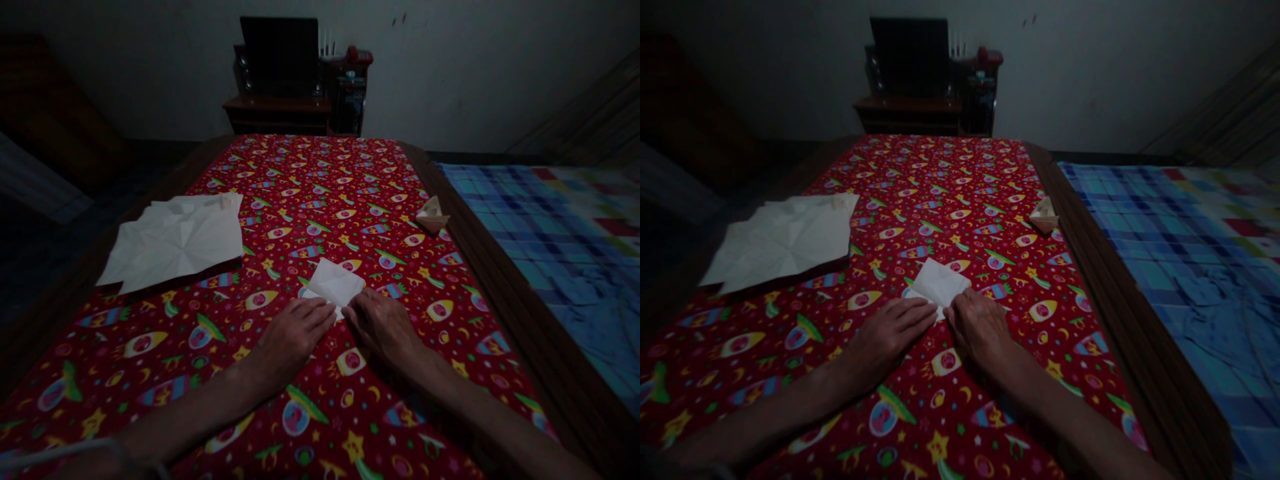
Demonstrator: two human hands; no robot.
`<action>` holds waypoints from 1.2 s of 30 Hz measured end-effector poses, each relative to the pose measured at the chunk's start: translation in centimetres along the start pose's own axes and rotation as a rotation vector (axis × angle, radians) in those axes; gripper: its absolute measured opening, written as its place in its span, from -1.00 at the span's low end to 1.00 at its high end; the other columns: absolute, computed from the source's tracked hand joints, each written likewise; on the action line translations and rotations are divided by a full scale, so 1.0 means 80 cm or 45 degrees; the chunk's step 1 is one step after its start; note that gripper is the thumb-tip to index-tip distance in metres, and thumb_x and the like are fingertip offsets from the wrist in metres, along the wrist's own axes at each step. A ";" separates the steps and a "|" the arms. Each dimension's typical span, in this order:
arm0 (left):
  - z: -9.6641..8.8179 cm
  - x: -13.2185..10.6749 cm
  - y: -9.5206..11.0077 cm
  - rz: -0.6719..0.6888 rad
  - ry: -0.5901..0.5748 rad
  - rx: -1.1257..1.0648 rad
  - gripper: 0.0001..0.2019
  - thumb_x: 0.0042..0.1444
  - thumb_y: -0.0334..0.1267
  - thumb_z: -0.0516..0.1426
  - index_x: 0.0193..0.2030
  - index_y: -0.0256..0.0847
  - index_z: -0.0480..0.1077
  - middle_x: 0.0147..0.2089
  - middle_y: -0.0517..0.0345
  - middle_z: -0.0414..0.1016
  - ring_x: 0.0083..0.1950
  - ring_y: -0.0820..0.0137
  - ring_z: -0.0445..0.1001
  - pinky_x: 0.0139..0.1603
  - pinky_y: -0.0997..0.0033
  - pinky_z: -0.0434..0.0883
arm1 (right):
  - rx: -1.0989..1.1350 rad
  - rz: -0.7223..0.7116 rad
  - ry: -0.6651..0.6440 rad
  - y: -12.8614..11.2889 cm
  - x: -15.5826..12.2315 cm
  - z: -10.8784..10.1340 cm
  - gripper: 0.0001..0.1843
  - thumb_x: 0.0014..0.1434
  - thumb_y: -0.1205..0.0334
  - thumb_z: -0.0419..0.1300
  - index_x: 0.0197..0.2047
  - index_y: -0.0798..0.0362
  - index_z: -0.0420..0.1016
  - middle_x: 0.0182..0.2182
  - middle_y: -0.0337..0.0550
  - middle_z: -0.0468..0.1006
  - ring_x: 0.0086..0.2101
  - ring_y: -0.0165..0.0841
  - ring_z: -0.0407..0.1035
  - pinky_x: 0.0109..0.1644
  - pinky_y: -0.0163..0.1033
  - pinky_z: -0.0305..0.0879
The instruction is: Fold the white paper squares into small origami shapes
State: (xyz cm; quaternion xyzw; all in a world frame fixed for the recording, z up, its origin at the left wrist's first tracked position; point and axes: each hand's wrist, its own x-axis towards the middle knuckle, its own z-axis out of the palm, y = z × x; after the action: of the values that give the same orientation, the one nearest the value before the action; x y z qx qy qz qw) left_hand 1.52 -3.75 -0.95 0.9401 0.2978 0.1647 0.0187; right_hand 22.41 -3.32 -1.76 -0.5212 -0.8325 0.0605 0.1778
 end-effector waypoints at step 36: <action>-0.010 -0.011 0.006 -0.064 -0.281 0.018 -0.44 0.11 -0.54 -0.07 0.29 -0.26 0.05 0.33 -0.04 0.10 0.36 0.24 0.03 0.36 -0.04 -0.06 | -0.370 -0.337 -0.096 -0.006 -0.033 -0.007 -0.63 0.20 0.33 0.04 0.09 0.03 0.29 -0.44 -0.17 0.35 -0.45 -0.34 0.18 -0.47 -0.23 -0.02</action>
State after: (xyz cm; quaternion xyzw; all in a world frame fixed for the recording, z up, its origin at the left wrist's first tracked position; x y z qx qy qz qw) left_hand 0.85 -4.73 -0.36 0.9449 0.3186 0.0577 0.0488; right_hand 23.26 -5.92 -1.72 -0.4248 -0.8998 -0.0646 0.0758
